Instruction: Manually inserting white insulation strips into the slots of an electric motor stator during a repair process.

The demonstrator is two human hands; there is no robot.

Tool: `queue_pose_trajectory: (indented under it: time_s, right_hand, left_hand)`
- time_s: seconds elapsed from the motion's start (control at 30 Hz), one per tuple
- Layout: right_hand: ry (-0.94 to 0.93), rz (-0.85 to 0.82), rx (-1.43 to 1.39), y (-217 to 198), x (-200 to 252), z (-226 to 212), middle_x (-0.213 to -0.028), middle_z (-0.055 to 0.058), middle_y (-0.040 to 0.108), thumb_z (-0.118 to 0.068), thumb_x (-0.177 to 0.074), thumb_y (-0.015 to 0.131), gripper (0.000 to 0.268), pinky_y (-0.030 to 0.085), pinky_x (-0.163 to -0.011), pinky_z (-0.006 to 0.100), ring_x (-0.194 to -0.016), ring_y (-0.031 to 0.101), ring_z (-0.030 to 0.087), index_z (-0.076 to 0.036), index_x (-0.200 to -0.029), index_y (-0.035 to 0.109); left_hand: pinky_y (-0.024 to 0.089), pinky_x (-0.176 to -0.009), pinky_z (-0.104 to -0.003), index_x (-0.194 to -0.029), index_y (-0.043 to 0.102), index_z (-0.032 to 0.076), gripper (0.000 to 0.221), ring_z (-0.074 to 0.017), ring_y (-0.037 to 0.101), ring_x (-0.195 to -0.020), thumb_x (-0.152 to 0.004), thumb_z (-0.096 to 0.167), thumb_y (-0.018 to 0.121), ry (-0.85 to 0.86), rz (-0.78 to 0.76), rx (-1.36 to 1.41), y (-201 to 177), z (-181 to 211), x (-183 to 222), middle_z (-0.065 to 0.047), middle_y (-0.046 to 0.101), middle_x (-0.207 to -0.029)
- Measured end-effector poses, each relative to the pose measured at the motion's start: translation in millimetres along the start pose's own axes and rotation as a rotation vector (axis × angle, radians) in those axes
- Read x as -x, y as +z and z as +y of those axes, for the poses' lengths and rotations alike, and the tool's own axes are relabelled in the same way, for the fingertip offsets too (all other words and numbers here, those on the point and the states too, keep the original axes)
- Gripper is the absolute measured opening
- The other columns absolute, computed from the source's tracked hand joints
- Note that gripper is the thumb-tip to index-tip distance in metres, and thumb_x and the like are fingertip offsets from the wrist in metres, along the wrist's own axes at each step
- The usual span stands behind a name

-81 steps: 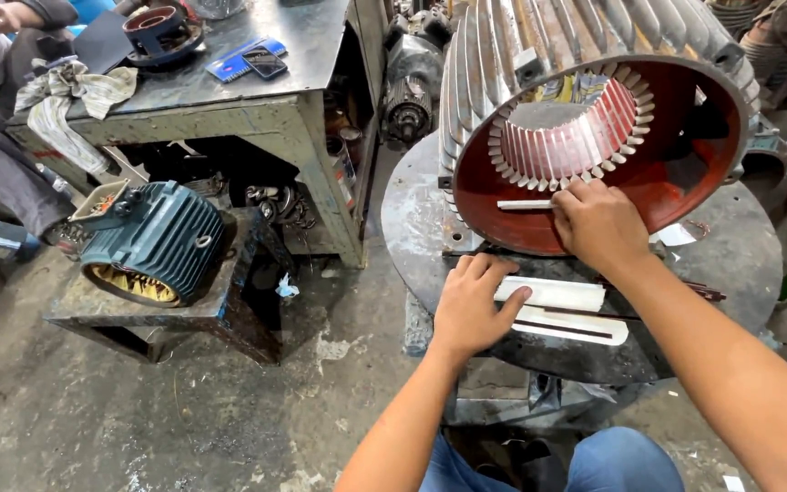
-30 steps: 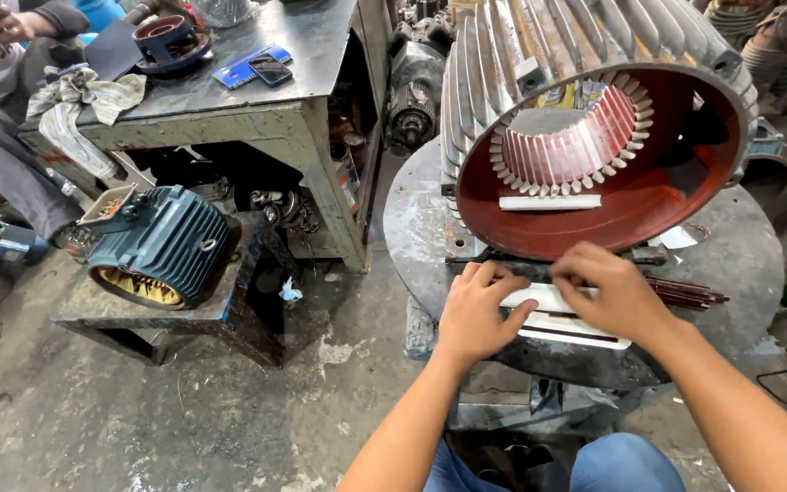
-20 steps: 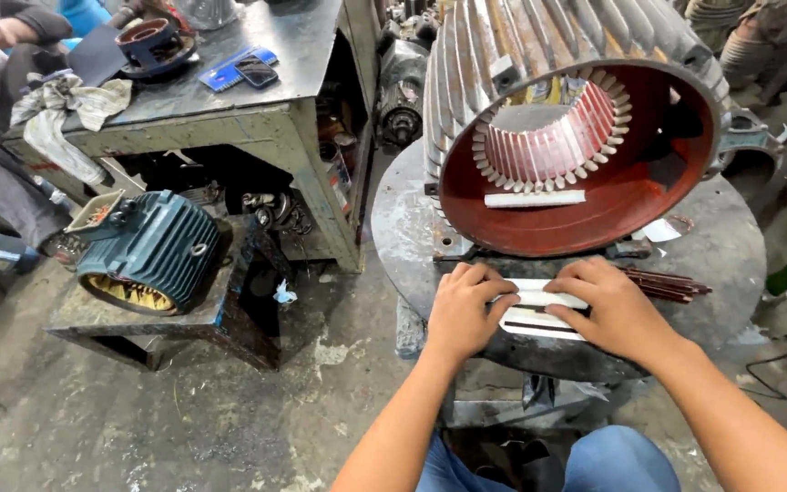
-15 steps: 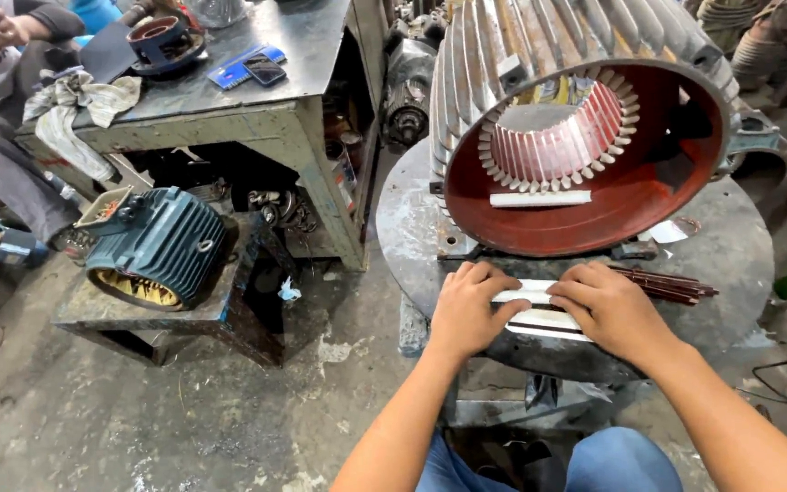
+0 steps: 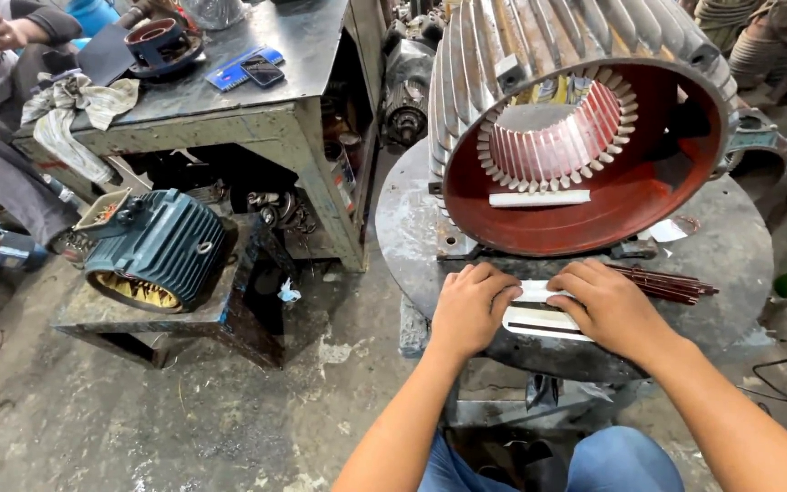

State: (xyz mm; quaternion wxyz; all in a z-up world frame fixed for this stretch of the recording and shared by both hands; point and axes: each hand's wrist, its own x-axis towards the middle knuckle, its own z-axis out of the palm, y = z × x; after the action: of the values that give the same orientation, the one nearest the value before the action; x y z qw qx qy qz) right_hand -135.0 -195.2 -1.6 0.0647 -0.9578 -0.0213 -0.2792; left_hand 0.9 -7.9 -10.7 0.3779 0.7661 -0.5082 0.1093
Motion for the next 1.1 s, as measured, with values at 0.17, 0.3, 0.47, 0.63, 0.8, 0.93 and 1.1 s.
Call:
queue_pose_trajectory:
  time_s: [0.17, 0.3, 0.47, 0.63, 0.8, 0.93, 1.1]
  right_hand:
    - [-0.012, 0.063, 0.018, 0.8, -0.4, -1.9, -0.093, 0.001, 0.068, -0.026, -0.095, 0.062, 0.014, 0.056, -0.083, 0.034, -0.093, 0.067, 0.021, -0.015, -0.101, 0.070]
    - [-0.054, 0.147, 0.078, -1.7, -2.5, -6.9, -0.098, 0.003, 0.070, -0.023, -0.095, 0.064, 0.013, 0.055, -0.086, 0.037, -0.099, 0.067, 0.023, -0.014, -0.101, 0.071]
    - [-0.119, 0.198, 0.041, -2.6, -0.9, -6.5, -0.092, 0.003, 0.069, -0.014, -0.097, 0.058, 0.011, 0.055, -0.084, 0.037, -0.093, 0.068, 0.026, -0.013, -0.100, 0.069]
    - [-0.147, 0.171, 0.002, -5.3, 3.1, -1.6, -0.084, 0.002, 0.068, -0.008, -0.097, 0.054, 0.014, 0.057, -0.077, 0.035, -0.083, 0.068, 0.025, -0.013, -0.096, 0.067]
    - [-0.067, 0.106, -0.091, -14.7, -0.7, -10.5, -0.084, 0.006, 0.070, -0.013, -0.097, 0.057, 0.013, 0.058, -0.075, 0.037, -0.082, 0.069, 0.026, -0.011, -0.100, 0.070]
    - [0.015, 0.109, -0.223, -19.8, -6.8, -18.2, -0.087, 0.009, 0.072, -0.020, -0.090, 0.069, 0.017, 0.059, -0.075, 0.040, -0.086, 0.071, 0.028, -0.011, -0.103, 0.072]
    - [0.162, 0.158, -0.342, -3.5, -9.6, -4.4, -0.078, 0.007, 0.073, -0.015, -0.091, 0.070, 0.011, 0.058, -0.070, 0.036, -0.076, 0.072, 0.026, -0.008, -0.095, 0.076]
  left_hand:
    - [0.049, -0.083, -0.035, -0.107, 0.072, 0.025, 0.021, -0.0206, 0.063, -0.095, -0.089, 0.036, 0.070, 0.051, 0.073, 0.017, -4.3, 2.1, 0.5, 0.002, 0.061, -0.096]
    - [0.048, -0.082, -0.032, -0.103, 0.073, 0.028, 0.015, -0.0165, 0.061, -0.094, -0.091, 0.036, 0.069, 0.108, 0.153, 0.023, -1.5, -0.6, 1.9, 0.006, 0.060, -0.096]
    - [0.047, -0.084, -0.030, -0.111, 0.073, 0.032, 0.022, -0.0153, 0.061, -0.095, -0.091, 0.041, 0.069, 0.135, 0.191, 0.100, -2.1, -0.2, 2.9, 0.006, 0.062, -0.095]
    - [0.048, -0.086, -0.029, -0.112, 0.074, 0.030, 0.027, -0.0157, 0.063, -0.096, -0.089, 0.044, 0.071, 0.168, 0.167, 0.166, -9.3, 10.6, 2.0, 0.005, 0.064, -0.095]
    - [0.050, -0.080, -0.031, -0.104, 0.076, 0.022, 0.014, -0.0188, 0.068, -0.090, -0.095, 0.027, 0.067, 0.196, 0.057, 0.108, -13.8, 11.1, -7.2, 0.001, 0.069, -0.088]
    - [0.052, -0.076, -0.030, -0.100, 0.077, 0.017, 0.011, -0.0209, 0.068, -0.086, -0.092, 0.022, 0.071, 0.237, 0.081, 0.177, -8.9, 7.2, -20.5, 0.000, 0.069, -0.085]
    - [0.055, -0.068, -0.030, -0.096, 0.078, 0.010, 0.008, -0.0227, 0.066, -0.073, -0.091, 0.015, 0.073, 0.214, 0.078, 0.370, 8.5, -2.1, -30.8, -0.006, 0.067, -0.076]
